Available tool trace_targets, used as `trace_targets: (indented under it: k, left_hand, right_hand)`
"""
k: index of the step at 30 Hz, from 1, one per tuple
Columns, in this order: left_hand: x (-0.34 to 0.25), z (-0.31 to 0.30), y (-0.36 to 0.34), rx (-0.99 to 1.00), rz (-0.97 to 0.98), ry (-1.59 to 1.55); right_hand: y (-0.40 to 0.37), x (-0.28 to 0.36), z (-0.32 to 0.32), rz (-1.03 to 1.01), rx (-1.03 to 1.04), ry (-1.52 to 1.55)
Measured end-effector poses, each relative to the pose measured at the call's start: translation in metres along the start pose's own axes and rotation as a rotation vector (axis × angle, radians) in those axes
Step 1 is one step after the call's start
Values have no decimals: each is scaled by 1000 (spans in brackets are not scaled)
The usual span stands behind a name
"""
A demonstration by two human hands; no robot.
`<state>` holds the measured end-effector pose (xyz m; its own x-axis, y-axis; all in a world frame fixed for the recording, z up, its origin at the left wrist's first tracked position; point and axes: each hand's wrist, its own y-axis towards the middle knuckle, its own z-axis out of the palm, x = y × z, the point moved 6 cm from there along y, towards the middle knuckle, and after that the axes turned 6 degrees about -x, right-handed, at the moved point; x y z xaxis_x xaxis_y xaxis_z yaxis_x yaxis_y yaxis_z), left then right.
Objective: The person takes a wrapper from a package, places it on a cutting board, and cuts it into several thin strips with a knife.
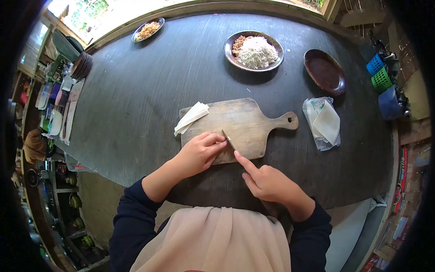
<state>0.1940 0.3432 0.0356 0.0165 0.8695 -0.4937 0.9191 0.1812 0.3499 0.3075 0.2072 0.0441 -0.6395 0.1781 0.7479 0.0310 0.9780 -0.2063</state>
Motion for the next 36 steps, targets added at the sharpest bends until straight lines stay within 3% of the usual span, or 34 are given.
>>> trace_targets:
  k: [19, 36]
  left_hand:
    - [-4, 5, -3, 43, -22, 97]
    - [-2, 5, -4, 18, -22, 46]
  right_hand:
    - [-10, 1, -3, -163, -117, -170]
    - [-8, 1, -5, -69, -43, -73]
